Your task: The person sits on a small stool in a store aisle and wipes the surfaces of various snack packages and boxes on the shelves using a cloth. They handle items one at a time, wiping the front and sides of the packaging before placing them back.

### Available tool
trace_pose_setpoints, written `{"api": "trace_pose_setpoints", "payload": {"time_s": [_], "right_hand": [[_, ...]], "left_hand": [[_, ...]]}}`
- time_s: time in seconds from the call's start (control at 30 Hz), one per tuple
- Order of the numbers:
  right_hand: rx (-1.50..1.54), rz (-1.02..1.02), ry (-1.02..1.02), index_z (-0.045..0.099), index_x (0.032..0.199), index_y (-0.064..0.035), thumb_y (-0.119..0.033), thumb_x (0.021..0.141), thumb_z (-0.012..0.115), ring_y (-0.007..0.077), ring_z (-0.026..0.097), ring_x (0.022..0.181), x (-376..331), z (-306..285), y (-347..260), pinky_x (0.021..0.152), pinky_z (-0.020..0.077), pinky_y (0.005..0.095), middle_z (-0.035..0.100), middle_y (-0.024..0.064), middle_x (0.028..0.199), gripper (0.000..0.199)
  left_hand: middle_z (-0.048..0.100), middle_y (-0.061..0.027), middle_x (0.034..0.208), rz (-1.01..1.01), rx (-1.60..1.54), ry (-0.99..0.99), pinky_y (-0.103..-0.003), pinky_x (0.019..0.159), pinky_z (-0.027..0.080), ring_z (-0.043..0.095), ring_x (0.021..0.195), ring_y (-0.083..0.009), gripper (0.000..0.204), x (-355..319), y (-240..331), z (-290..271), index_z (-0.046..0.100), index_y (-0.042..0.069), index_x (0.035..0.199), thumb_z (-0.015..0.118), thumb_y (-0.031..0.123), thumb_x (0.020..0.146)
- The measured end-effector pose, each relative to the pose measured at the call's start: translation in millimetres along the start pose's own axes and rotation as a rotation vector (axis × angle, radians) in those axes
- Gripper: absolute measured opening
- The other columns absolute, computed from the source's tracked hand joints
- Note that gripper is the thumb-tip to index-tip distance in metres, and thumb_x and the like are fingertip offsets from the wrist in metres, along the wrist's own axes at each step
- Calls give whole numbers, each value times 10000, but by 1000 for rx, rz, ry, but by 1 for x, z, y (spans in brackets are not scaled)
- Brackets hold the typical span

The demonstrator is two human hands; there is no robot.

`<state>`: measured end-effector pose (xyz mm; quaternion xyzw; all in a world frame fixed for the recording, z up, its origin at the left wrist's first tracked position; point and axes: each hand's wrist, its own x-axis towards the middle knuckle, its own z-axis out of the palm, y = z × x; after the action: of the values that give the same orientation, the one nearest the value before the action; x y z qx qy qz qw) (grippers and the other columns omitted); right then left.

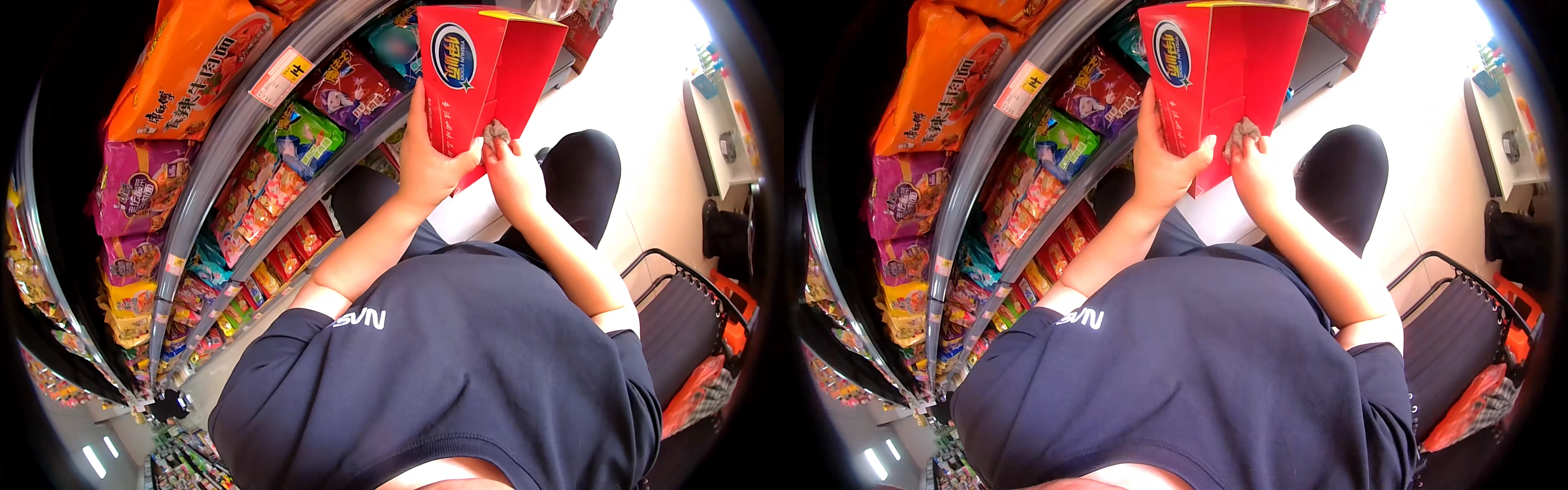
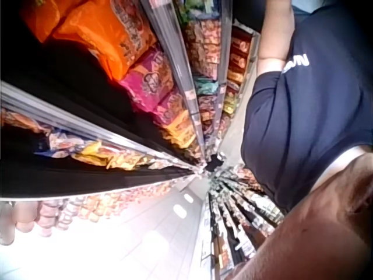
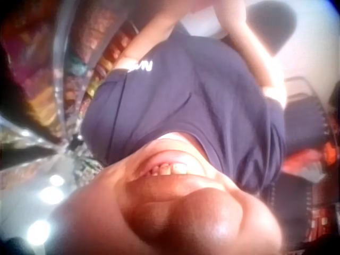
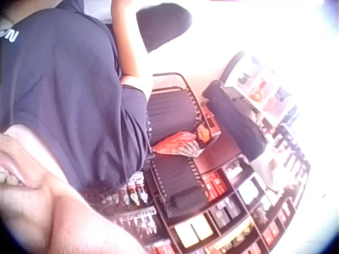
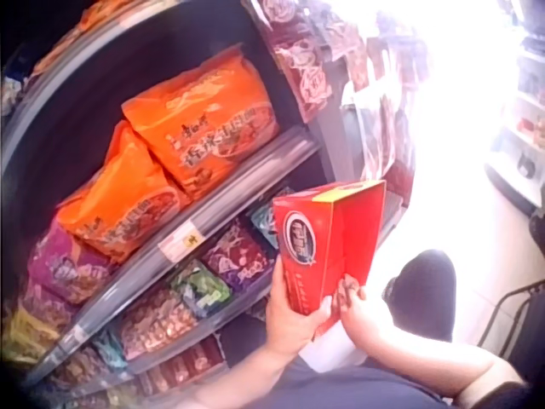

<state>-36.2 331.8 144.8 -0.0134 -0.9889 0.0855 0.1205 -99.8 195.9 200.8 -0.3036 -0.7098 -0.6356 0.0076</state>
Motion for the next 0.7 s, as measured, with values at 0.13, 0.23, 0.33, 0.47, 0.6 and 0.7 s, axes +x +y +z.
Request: {"api": "trace_pose_setpoints", "payload": {"time_s": [0.13, 0.23, 0.33, 0.47, 0.6, 0.7], "right_hand": [[-43, -11, 59, 578, 1255, -70, -53, 797, 568, 270, 531, 1120, 22, -21, 27, 941, 487, 333, 542, 68, 1284, 459], [-8, -66, 463, 639, 1131, -66, -85, 790, 582, 269, 532, 990, 49, -50, 40, 877, 483, 333, 605, 78, 1122, 347], [8, -23, 362, 635, 1154, -56, -75, 781, 576, 277, 541, 1007, 48, -47, 34, 883, 488, 340, 607, 85, 1173, 378], [141, 39, 221, 642, 1138, -37, -30, 797, 562, 308, 544, 1015, 27, -24, 19, 885, 486, 367, 616, 119, 1155, 351], [431, 127, 117, 646, 1174, -52, -8, 808, 567, 335, 602, 1024, 20, -26, 20, 867, 510, 372, 634, 159, 1162, 377], [726, 116, 297, 651, 1195, -70, 10, 826, 564, 355, 609, 1036, 8, -15, 13, 862, 506, 357, 632, 189, 1161, 388]], "left_hand": [[478, -177, 1360, -9, 39, -21, -351, 1002, 448, 537, 1204, -231, 978, 2, 3, -1, 132, 1, 1502, 738, 9, 735], [480, -194, 1364, -67, -12, -10, -352, 1005, 438, 536, 1215, -256, 991, -3, 7, 1, 174, -4, 1495, 774, 63, 709], [452, -187, 1390, -81, 13, 22, -347, 1007, 434, 514, 1239, -247, 1003, -9, 6, 4, 164, 3, 1503, 773, 60, 708], [454, -175, 1385, -101, -83, 38, -348, 1005, 437, 518, 1228, -232, 995, -10, -4, 1, 158, 5, 1505, 758, 40, 711], [458, -171, 1373, -97, -74, 62, -343, 1006, 438, 527, 1211, -221, 976, -18, -7, -2, 159, -1, 1500, 740, 19, 716], [454, -163, 1369, -87, -115, 79, -344, 1024, 427, 518, 1219, -220, 975, -16, -7, -3, 146, 0, 1499, 737, 11, 723]]}}
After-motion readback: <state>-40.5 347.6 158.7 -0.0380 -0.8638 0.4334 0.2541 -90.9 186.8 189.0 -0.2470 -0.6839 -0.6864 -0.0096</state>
